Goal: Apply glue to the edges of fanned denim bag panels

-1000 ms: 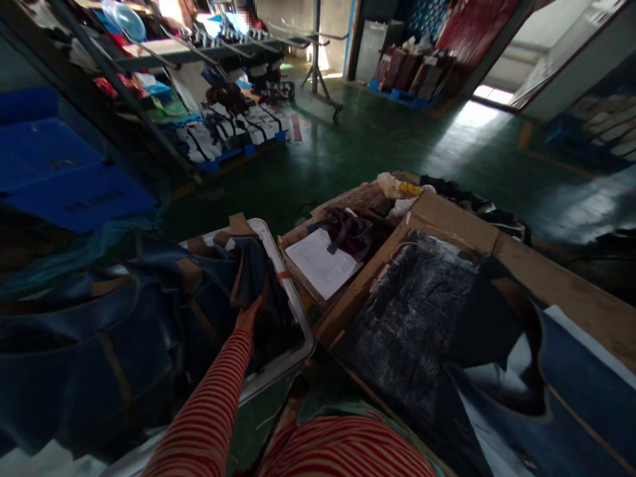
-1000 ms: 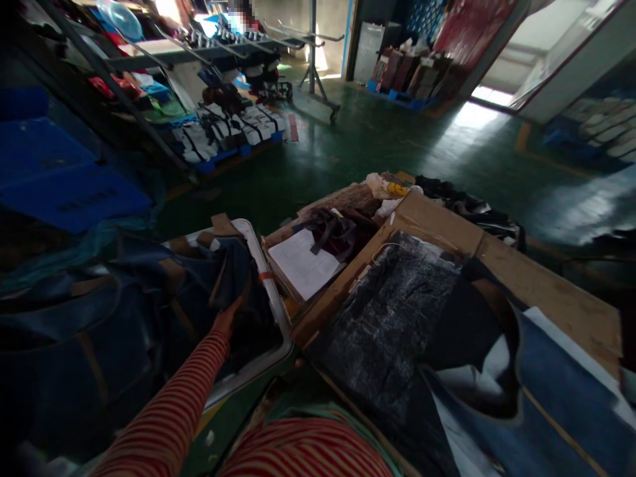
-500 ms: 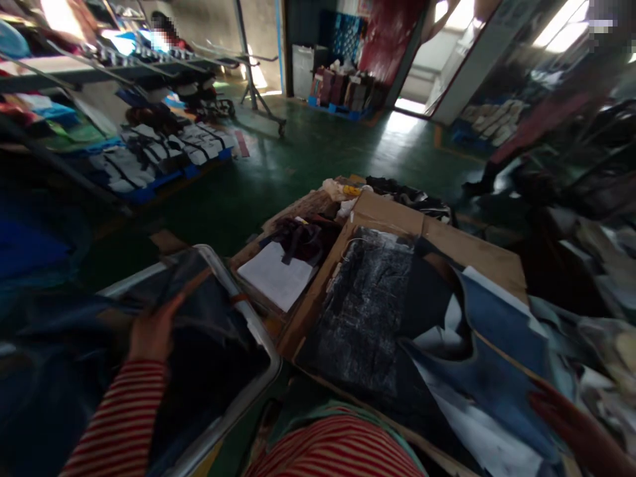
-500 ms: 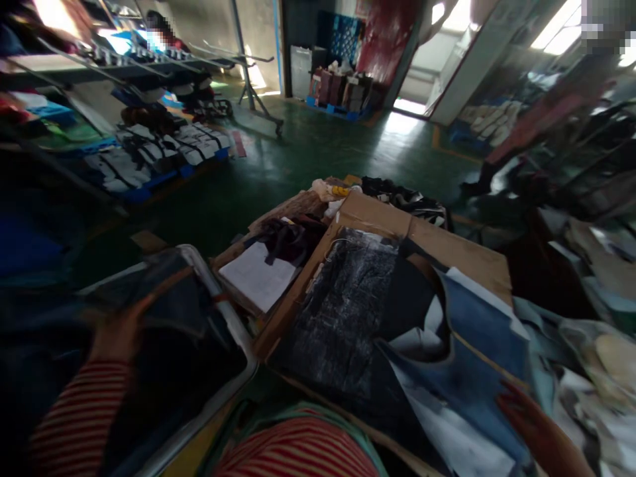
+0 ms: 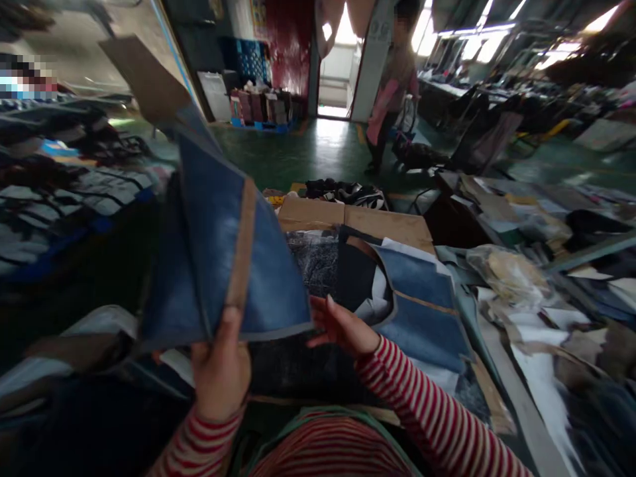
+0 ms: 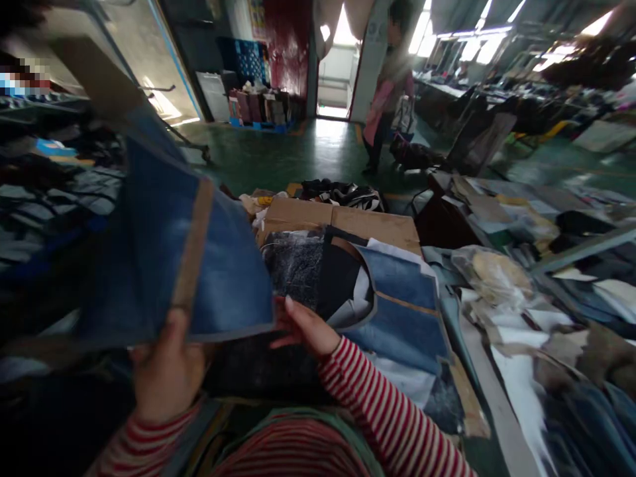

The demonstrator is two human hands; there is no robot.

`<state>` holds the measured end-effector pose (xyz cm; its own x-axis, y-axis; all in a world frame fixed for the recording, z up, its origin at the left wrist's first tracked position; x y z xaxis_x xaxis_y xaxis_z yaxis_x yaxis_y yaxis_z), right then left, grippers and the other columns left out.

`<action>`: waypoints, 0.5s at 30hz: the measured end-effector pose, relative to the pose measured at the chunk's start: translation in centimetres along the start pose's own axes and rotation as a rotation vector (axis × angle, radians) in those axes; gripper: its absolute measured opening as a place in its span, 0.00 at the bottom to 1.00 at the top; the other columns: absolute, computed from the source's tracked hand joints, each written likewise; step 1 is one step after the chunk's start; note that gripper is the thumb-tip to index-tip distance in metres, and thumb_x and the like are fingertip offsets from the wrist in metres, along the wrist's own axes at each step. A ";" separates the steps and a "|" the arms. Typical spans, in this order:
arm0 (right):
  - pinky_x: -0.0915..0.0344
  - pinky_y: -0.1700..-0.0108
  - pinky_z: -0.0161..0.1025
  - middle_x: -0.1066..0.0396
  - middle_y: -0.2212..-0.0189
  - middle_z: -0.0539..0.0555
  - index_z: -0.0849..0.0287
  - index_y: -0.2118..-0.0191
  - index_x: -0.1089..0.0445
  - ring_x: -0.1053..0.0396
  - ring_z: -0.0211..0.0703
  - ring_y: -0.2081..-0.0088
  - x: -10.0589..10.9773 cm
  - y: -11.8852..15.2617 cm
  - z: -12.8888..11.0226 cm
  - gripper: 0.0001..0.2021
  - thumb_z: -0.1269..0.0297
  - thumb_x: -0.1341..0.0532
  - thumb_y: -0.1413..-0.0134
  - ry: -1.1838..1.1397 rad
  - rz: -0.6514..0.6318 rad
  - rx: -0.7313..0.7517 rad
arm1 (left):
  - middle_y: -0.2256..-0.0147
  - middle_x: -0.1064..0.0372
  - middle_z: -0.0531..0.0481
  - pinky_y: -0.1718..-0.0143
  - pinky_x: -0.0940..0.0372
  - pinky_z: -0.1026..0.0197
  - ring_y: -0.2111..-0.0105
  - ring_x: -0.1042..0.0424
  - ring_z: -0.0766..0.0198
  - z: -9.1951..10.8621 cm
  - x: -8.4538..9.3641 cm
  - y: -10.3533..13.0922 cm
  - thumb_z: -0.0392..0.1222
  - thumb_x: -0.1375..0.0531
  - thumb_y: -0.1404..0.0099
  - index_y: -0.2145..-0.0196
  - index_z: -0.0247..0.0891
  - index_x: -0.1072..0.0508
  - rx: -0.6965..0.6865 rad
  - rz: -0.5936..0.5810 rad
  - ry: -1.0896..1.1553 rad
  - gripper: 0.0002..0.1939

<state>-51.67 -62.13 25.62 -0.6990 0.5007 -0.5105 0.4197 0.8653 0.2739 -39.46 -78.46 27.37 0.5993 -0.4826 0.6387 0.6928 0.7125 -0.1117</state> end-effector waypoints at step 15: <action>0.40 0.81 0.28 0.44 0.78 0.44 0.57 0.67 0.38 0.45 0.30 0.80 5.1 -1.4 -3.1 0.10 0.60 0.39 0.55 0.189 0.379 0.289 | 0.62 0.30 0.47 0.61 0.35 0.63 0.64 0.29 0.67 -3.1 -16.5 5.2 0.47 0.51 0.36 0.56 0.36 0.33 0.930 -0.745 1.047 0.16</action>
<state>-57.59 -60.74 25.14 -0.5482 0.7963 -0.2557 0.7880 0.5942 0.1610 -44.51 -68.37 13.84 0.5240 -0.6943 -0.4934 0.7037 0.0266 0.7100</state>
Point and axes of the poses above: each hand's wrist, its own y-axis away from the middle knuckle, its own x-axis out of the back of the hand, z = x × y, the point moved 7 cm from there along -y, towards the middle knuckle
